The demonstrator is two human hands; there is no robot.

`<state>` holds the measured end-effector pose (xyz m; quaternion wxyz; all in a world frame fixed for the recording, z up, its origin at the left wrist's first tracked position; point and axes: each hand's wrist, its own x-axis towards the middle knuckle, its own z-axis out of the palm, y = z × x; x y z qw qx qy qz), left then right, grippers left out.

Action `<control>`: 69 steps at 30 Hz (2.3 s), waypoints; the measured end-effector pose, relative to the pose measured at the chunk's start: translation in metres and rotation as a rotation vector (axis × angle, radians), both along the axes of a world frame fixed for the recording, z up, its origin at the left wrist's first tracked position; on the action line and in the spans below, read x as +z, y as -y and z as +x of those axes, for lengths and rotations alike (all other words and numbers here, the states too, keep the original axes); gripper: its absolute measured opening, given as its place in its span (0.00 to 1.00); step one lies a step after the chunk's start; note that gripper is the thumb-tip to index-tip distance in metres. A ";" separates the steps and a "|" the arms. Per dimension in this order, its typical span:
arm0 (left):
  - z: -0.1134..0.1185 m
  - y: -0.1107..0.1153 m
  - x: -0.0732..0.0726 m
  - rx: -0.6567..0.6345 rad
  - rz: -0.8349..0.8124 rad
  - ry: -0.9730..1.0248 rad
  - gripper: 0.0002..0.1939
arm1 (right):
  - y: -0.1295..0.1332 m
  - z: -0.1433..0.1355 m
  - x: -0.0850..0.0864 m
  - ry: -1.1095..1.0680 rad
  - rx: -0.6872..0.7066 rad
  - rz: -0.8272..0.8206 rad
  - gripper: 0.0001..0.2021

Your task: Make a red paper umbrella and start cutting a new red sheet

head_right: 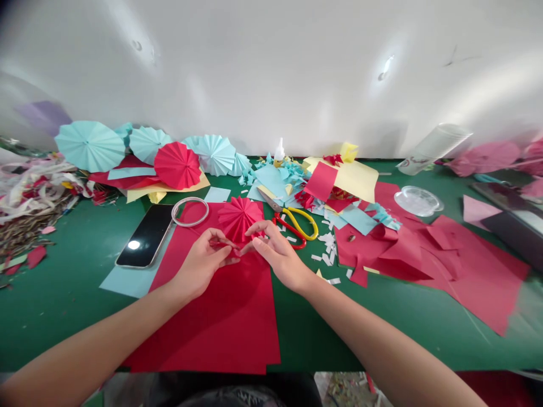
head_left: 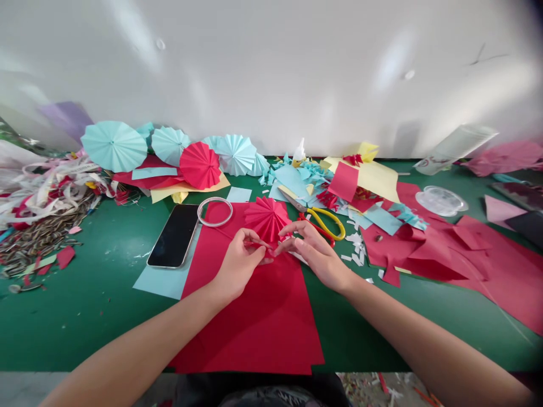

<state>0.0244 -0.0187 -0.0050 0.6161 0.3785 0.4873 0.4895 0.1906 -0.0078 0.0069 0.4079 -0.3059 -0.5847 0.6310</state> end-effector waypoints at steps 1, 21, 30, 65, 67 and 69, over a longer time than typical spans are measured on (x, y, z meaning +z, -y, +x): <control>0.000 0.000 0.000 -0.009 0.019 -0.013 0.09 | 0.000 0.000 0.000 -0.003 -0.005 -0.025 0.08; -0.006 0.002 0.003 -0.025 0.355 -0.470 0.09 | -0.004 -0.003 0.002 -0.173 -0.040 -0.414 0.06; -0.007 0.003 0.005 0.017 0.507 -0.570 0.07 | -0.009 0.000 0.007 -0.305 -0.036 -0.670 0.06; -0.006 0.005 -0.005 0.019 0.527 -0.437 0.17 | 0.016 -0.008 0.012 -0.205 0.190 -0.176 0.28; -0.006 0.004 -0.006 -0.002 0.536 -0.465 0.17 | 0.018 -0.009 0.012 -0.132 0.212 -0.151 0.30; -0.007 0.003 -0.005 0.001 0.541 -0.487 0.17 | 0.019 -0.009 0.013 -0.109 0.206 -0.127 0.30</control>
